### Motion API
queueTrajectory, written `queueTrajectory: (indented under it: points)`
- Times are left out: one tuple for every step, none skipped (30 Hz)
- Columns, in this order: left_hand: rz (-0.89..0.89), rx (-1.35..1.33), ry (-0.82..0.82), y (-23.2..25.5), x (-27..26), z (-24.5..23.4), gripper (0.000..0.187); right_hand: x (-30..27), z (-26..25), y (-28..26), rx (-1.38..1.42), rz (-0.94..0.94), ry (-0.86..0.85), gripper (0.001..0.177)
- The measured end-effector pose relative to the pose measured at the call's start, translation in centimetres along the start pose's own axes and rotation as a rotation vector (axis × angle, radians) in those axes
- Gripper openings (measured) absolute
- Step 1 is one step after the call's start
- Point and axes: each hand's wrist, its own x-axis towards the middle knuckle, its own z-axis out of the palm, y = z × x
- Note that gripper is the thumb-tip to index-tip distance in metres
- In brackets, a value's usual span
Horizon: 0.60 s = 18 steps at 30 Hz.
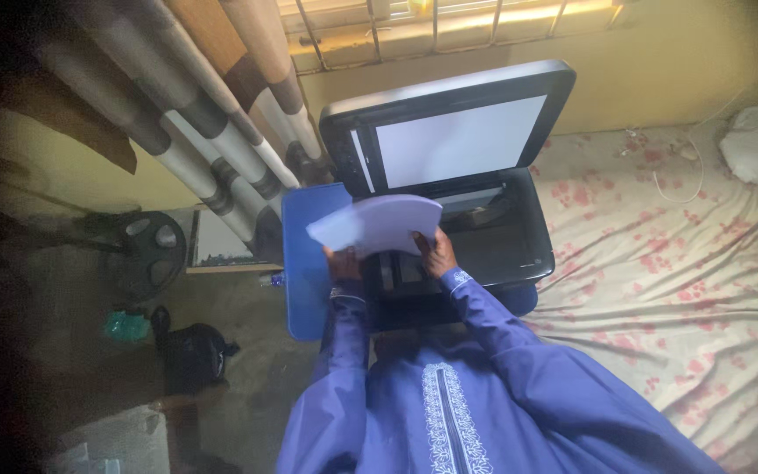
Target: The person opens a printer lid and repeatedly picks up, flips, and places sheets of paper on the printer bed. They handle the papers one at a time, occasionally separating a printed sheet from blank ones, and continue this process throughout the clip.
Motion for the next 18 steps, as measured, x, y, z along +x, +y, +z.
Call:
queueTrajectory:
  points:
    - [-0.041,0.017,-0.002,-0.1,0.3,-0.9,0.035,0.0,0.3,-0.5,-0.004,0.001,-0.020,0.026]
    - [-0.088,0.034,-0.007,-0.2,0.7,-2.1,0.033,0.0,0.8,-1.0,-0.008,0.003,-0.041,0.030]
    - [-0.136,0.052,-0.009,-0.2,1.0,-3.5,0.031,0.0,1.5,-1.5,0.052,0.037,-0.085,0.032]
    - [-0.192,0.041,-0.030,-0.3,1.4,-5.0,0.030,0.1,2.4,-1.8,0.111,0.071,-0.128,0.033]
    - [-0.253,0.024,-0.052,-0.4,1.8,-7.0,0.029,-0.1,3.4,-1.9,0.172,0.108,-0.178,0.035]
    - [-0.344,0.005,-0.084,-0.7,2.1,-9.0,0.021,-0.3,4.5,-1.7,0.176,0.089,-0.217,0.039]
    - [-0.300,-0.030,-0.070,-1.0,2.6,-10.5,0.025,-0.2,5.8,-1.2,0.182,0.066,-0.259,0.044]
    - [-0.254,-0.065,-0.055,-1.4,2.9,-11.8,0.029,-0.2,7.1,-0.4,0.188,0.044,-0.301,0.049]
    - [-0.210,-0.099,-0.045,-1.9,3.2,-12.7,0.033,-0.6,8.3,0.5,0.137,0.072,-0.332,0.051]
    - [-0.255,-0.184,-0.042,-2.3,3.4,-13.3,0.035,-1.2,9.4,1.6,0.086,0.099,-0.363,0.053]
    - [-0.301,-0.268,-0.044,-3.0,3.7,-14.0,0.038,-2.0,10.6,2.8,0.036,0.130,-0.390,0.056]
    - [-0.346,-0.353,-0.044,-3.7,3.8,-14.6,0.041,-2.8,11.9,4.1,-0.053,0.087,-0.355,0.061]
    - [-0.326,-0.319,-0.057,-4.4,3.7,-15.1,0.042,-3.7,12.9,5.3,-0.142,0.046,-0.319,0.067]
    - [-0.306,-0.286,-0.070,-5.2,3.6,-15.5,0.043,-4.5,13.9,6.3,-0.232,0.003,-0.285,0.073]
    - [-0.284,-0.252,-0.085,-6.1,3.6,-16.1,0.044,-5.4,14.9,7.2,-0.206,0.113,-0.287,0.068]
    - [-0.332,-0.183,-0.138,-7.0,3.5,-16.6,0.048,-6.4,15.5,7.9,-0.180,0.223,-0.290,0.064]
    - [-0.375,-0.112,-0.194,-7.9,3.8,-17.2,0.052,-6.9,16.5,8.3,-0.149,0.330,-0.291,0.060]
    - [-0.417,-0.041,-0.250,-8.7,4.1,-17.7,0.057,-7.4,17.5,8.6,-0.161,0.332,-0.272,0.059]
